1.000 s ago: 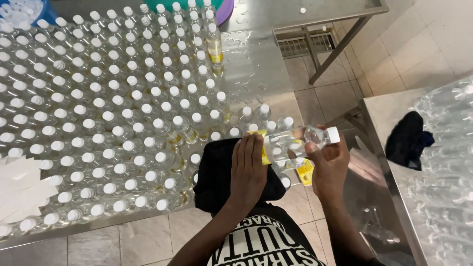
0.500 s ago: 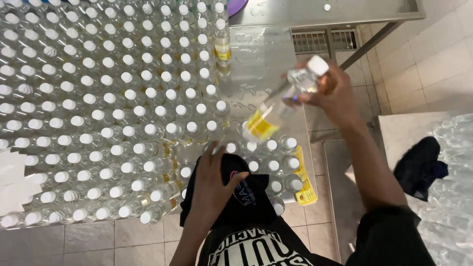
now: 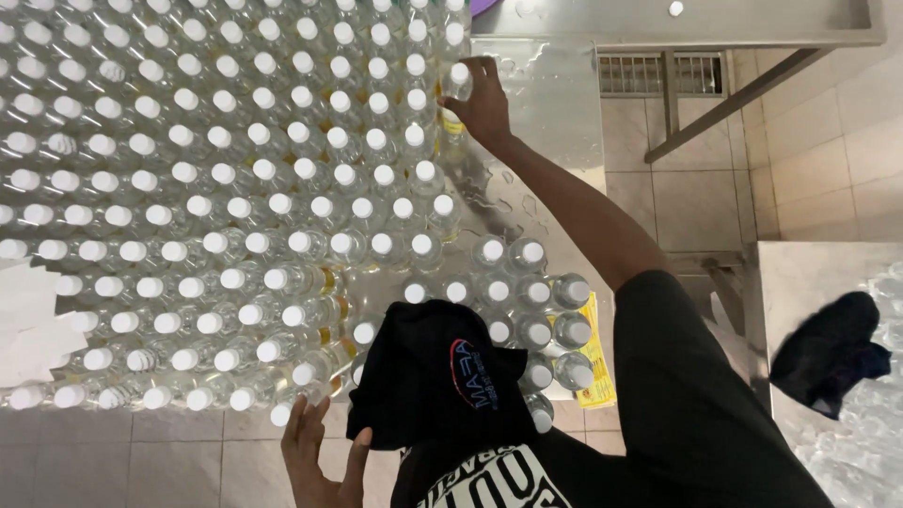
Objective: Manually applying adhesive labels to plastic water bottles in a production facility.
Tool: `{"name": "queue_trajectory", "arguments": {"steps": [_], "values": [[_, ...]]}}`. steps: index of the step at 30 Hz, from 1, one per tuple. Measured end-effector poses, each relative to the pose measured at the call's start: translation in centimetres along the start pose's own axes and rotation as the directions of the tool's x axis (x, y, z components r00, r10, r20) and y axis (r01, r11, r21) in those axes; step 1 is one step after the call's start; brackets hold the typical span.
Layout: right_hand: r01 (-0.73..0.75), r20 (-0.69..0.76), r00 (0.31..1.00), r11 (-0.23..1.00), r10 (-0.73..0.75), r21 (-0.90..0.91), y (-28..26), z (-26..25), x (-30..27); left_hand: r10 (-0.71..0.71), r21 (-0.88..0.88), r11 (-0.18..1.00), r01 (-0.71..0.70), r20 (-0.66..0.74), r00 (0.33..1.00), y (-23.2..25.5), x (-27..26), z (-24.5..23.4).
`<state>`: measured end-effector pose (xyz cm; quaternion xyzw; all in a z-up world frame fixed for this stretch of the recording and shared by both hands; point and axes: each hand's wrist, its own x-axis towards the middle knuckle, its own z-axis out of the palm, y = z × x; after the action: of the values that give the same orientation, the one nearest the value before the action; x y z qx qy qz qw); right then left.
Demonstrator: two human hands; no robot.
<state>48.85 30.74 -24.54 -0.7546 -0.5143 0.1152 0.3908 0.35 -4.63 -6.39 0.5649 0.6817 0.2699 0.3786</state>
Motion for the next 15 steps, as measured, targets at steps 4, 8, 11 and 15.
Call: {"name": "queue_trajectory", "arguments": {"steps": [4, 8, 11, 15], "values": [[0.118, -0.108, 0.988, 0.988, -0.107, 0.103, 0.6, 1.3, 0.1, 0.067, 0.008, 0.998, -0.068, 0.026, 0.997, -0.3, 0.1, -0.1], [0.031, -0.012, 0.999, 0.991, -0.030, 0.128, 1.0, -1.4, -1.9, 0.201, -0.031, 0.979, -0.199, 0.063, 0.978, 0.6, 0.9, -0.2], [0.025, 0.456, 0.885, 0.988, -0.093, 0.153, -0.6, -9.9, -8.0, 0.204, -0.039, 0.979, -0.202, 0.043, 0.978, -0.3, 1.5, -0.5], [-0.153, 0.918, 0.395, 0.983, -0.034, 0.102, -6.5, -20.6, -16.7, 0.074, -0.077, 0.995, -0.067, 0.094, 0.993, 2.5, 2.3, -1.0]]}}
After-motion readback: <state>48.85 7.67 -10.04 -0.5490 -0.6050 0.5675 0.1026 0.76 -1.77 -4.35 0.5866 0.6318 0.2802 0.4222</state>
